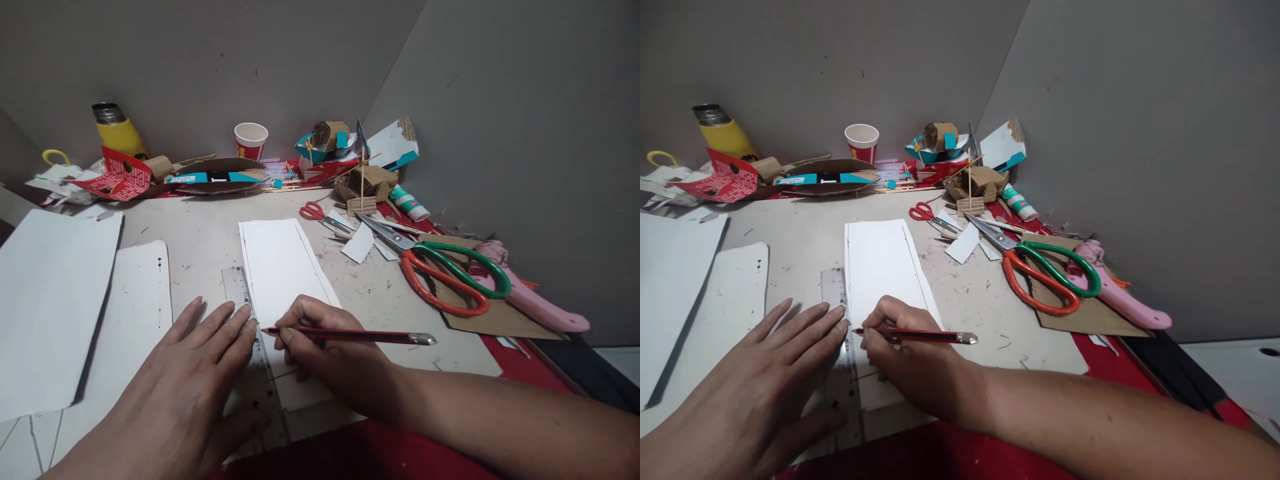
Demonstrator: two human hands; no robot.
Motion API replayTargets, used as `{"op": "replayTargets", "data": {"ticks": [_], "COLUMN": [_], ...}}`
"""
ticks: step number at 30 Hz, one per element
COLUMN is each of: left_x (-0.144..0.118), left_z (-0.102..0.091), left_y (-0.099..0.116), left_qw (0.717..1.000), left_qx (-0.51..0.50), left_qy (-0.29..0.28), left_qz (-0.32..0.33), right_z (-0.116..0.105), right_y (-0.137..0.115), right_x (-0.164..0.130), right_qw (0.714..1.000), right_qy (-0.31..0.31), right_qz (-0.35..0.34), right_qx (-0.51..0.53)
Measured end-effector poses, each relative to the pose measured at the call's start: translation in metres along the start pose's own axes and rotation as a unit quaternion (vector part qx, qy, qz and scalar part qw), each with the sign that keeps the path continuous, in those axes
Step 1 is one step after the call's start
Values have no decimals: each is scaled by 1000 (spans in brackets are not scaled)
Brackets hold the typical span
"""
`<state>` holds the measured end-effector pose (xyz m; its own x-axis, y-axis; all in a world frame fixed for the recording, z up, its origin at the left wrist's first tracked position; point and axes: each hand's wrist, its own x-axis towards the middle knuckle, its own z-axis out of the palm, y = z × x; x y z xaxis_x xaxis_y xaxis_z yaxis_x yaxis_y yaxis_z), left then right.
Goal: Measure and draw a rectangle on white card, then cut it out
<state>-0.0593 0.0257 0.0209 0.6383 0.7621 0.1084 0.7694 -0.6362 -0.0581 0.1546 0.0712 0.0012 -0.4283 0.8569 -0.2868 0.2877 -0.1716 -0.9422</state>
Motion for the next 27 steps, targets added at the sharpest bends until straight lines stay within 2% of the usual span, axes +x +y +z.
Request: {"op": "replayTargets", "data": {"ticks": [20,27], "left_x": [-3,-2], "left_z": [1,-1], "left_y": [-1,-1], "left_qw": [999,997], "left_qx": [-38,-69], "left_qy": [-14,-22], "left_qz": [-11,-22], "right_z": [-4,-7], "right_y": [-14,-17], "right_x": [0,-1], "right_qw": [999,998], "right_qy": [-34,-65], "right_qz": [-11,8], "right_qx": [-6,-10]}}
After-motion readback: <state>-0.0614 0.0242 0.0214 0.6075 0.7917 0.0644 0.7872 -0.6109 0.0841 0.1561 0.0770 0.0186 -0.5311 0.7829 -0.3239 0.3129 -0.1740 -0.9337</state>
